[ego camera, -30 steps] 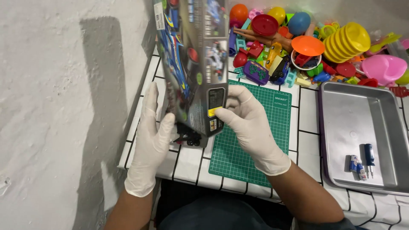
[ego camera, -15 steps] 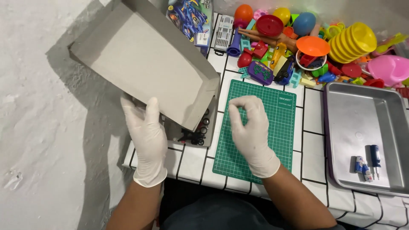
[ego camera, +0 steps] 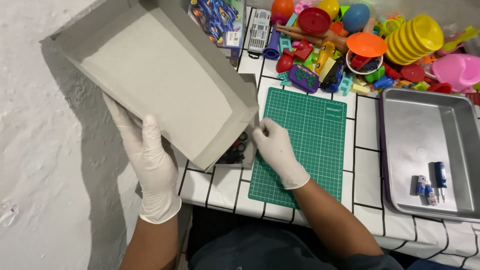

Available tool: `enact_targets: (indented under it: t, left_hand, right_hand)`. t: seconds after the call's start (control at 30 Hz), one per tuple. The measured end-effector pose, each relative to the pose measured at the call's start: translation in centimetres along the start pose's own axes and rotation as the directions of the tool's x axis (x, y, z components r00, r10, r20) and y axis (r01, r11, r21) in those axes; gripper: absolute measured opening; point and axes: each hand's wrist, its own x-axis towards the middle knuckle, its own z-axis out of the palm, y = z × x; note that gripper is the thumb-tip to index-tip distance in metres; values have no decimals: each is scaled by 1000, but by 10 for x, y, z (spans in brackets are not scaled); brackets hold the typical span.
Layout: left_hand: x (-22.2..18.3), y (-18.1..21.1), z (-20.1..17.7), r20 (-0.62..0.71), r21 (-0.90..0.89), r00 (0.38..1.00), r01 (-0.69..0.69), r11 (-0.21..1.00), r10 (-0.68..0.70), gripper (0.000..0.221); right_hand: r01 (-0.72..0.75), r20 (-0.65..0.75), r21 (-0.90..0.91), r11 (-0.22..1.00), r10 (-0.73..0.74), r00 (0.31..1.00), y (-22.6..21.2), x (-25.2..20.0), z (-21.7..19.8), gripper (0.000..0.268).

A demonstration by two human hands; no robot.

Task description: Assembling a mini 4WD toy car by fitting the plastic body onto the chassis and placing it into a storage box.

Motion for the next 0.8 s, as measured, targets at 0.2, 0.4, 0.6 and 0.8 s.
enact_targets:
  t: [0.2,0.4,0.6,0.8]
  left_hand:
    - [3,14,-2,37,-7,995,93,996,-92,60]
    - [10,35,3,193,-107,869,480,871,-455,66]
    - [20,0,-2,55,276,657,714,643,-752,57]
    - [23,1,15,-153,400,423,853,336,-893,56]
  right_hand:
    - [-124,-12,309,943,135,991,1,-25,-57,18]
    - [-66,-216,647,759,265,940,35,-64,-150,40]
    - [57,-610,395,917,216,762,86,-105,-261,41]
    - [35,-823,183,983,133,553,173,-111,-332,47]
